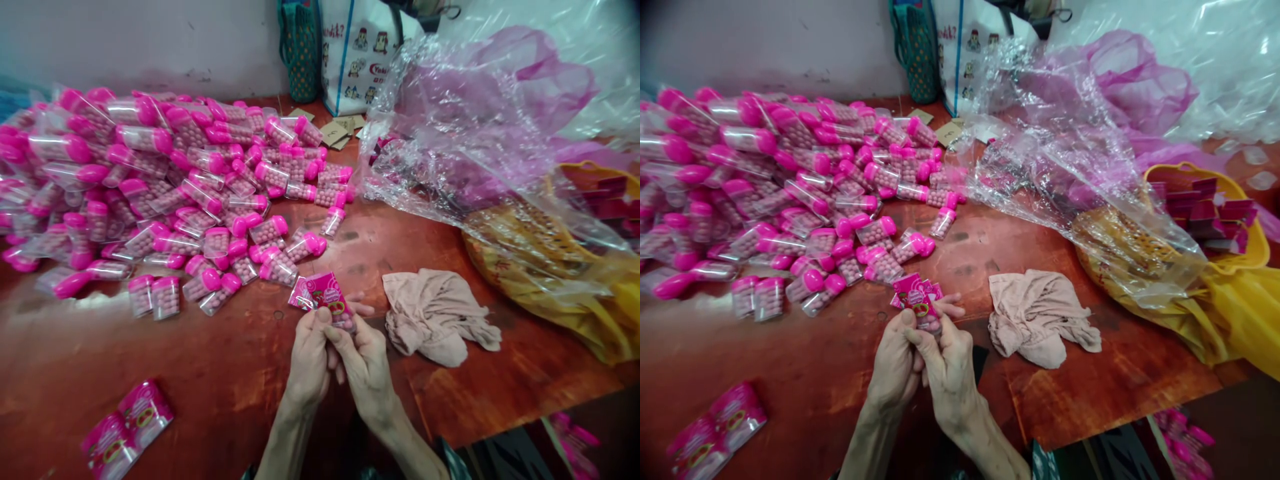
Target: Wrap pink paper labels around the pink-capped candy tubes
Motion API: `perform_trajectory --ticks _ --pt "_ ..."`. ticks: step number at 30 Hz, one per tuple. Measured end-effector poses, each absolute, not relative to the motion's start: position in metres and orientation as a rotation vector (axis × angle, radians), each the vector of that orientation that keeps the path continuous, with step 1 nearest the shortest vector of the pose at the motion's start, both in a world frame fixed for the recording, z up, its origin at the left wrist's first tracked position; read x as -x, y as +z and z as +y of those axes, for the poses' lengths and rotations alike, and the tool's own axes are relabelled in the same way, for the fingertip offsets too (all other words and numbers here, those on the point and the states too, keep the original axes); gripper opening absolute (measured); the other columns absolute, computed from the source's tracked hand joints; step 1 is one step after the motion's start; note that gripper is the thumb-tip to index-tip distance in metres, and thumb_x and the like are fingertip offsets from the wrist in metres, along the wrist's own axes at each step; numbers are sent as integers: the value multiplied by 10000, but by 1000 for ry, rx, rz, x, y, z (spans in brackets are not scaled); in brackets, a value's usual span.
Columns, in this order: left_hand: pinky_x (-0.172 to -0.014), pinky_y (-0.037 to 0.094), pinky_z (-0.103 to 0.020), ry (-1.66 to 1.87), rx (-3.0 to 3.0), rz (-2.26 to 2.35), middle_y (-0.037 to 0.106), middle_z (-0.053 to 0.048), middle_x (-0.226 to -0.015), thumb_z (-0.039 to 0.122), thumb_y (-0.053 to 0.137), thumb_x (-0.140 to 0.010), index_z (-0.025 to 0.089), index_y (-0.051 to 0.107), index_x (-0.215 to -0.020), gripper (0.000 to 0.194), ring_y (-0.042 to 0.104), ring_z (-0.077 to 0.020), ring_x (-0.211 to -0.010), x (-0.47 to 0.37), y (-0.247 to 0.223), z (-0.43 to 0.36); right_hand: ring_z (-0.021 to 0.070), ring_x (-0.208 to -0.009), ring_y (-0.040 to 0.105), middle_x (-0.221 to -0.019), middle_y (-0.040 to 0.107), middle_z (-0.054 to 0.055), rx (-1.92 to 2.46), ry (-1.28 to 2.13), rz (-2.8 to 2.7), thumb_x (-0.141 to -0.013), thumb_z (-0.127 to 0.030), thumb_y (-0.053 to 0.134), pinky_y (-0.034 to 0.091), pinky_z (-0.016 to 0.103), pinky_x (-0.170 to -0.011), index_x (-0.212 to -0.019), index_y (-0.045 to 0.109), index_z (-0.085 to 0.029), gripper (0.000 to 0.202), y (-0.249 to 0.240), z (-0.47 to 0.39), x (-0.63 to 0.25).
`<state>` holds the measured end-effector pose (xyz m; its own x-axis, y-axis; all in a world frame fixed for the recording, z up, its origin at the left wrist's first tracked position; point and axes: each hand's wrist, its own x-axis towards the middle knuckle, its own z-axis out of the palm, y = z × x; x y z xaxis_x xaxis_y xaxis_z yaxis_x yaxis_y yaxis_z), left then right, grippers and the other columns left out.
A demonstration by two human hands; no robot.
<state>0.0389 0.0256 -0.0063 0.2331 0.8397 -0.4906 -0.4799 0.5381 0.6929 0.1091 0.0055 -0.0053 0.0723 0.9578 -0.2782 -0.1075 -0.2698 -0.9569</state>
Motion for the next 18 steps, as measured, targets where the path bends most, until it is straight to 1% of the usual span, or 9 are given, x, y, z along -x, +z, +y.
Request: perform_trajectory --ticks 6,9,12,14,18 --pt "-252 254 -144 939 -529 963 339 75 -367 471 423 -824 108 636 -946 438 299 -39 -252 -38 -10 25 38 -318 364 -423 418 -83 1329 1385 -931 -850 -360 490 273 145 -321 -665 477 -174 263 -12 6 -110" --pt "-254 249 -143 932 -533 997 313 85 -356 480 451 -806 97 632 -933 442 301 -41 -250 -40 -9 24 36 -306 361 -412 418 -84 1304 1382 -909 -848 -361 495 267 143 -312 -648 469 -175 274 -16 6 -111" --pt "-246 238 -147 931 -521 1053 312 90 -339 498 473 -786 87 624 -921 458 303 -46 -241 -42 -8 22 33 -297 347 -403 407 -94 1276 1399 -884 -840 -361 509 262 138 -307 -679 475 -176 248 -18 5 -112" --pt "-245 241 -148 928 -533 1047 313 91 -329 494 462 -794 86 617 -935 459 309 -50 -239 -43 -8 21 32 -293 344 -398 403 -98 1261 1407 -873 -837 -362 514 258 134 -303 -687 474 -176 242 -18 4 -113" --pt "-252 259 -145 909 -565 993 296 95 -326 462 417 -831 83 605 -978 448 317 -53 -242 -41 -9 20 29 -287 349 -394 414 -90 1240 1410 -861 -837 -355 513 253 131 -298 -629 449 -175 282 -20 3 -115"
